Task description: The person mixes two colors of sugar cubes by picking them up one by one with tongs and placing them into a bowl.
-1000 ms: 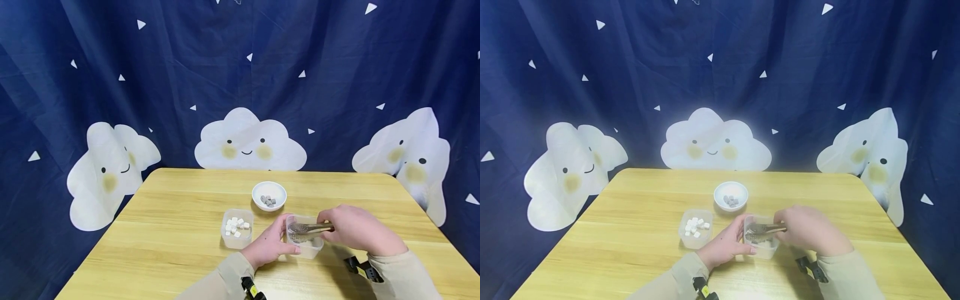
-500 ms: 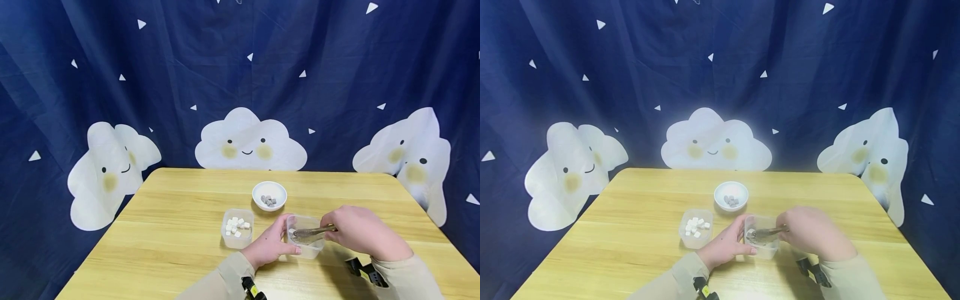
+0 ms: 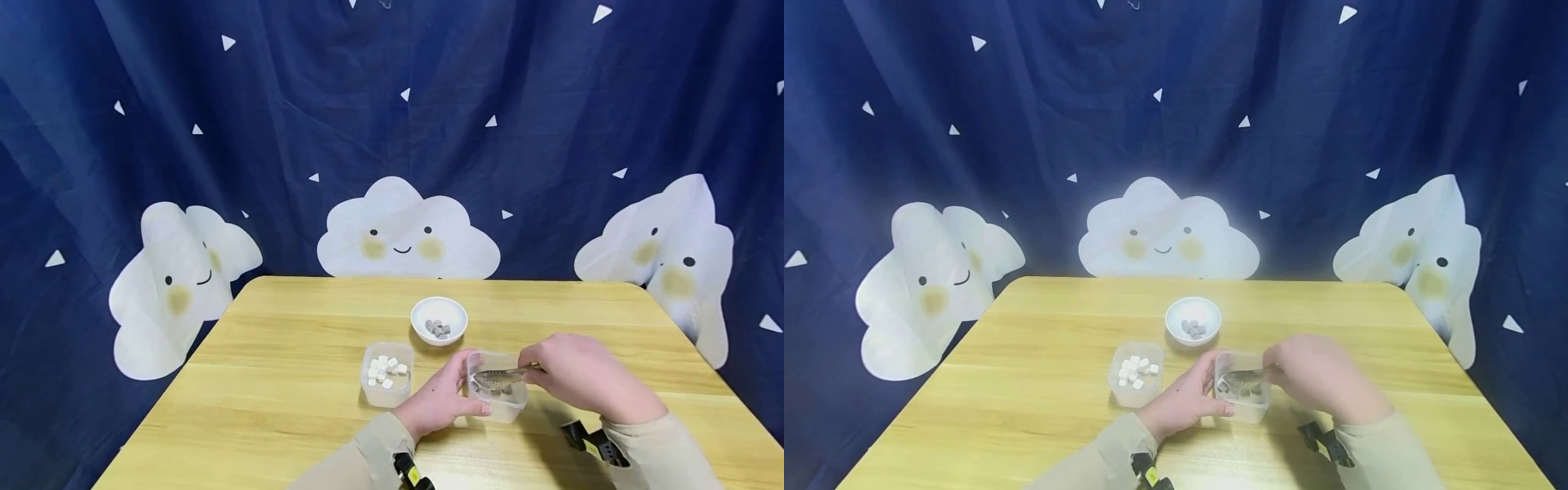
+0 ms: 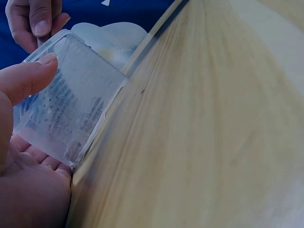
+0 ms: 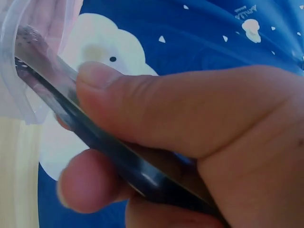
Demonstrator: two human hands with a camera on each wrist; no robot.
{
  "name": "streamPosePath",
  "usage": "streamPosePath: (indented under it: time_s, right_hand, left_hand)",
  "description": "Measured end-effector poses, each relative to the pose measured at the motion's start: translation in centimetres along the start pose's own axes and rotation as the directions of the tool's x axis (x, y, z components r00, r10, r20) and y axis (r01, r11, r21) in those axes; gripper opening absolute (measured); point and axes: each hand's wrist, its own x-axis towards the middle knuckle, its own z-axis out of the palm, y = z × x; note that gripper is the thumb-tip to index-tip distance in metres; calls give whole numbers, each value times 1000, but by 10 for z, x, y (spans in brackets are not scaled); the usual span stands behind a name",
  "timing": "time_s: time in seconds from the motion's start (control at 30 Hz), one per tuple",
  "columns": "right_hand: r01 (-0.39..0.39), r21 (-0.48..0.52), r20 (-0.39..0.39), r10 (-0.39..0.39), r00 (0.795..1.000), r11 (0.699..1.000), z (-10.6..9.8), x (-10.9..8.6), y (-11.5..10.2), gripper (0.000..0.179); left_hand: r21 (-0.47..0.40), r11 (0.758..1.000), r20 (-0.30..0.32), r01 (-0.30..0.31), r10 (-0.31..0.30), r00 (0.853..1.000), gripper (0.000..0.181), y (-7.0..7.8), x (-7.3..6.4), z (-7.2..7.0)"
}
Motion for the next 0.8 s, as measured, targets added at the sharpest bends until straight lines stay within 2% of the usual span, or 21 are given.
streamPosePath:
  time_s: [0.13,0.3,0.57,0.8]
  right_hand:
    - [-16,8,10,16,1000,1000,-3,-2,2,18]
    - [-26,-20,61,27,998,999,-3,-4,-1,24]
    - [-54,-24,45,55,997,998,-1,-3,-6,28]
    - [-69,-9,21,69,997,998,-2,-3,-3,28]
  left_hand:
    - [1,1000,1,-8,7,1000,88,-1,0,0]
    - [-6,1000,2,-1,1,1000,87,0,-1,1]
    - [-27,1000,9,-4,4,1000,85,1,0,0]
    - [-5,1000,9,-10,10,1000,87,-1,0,0]
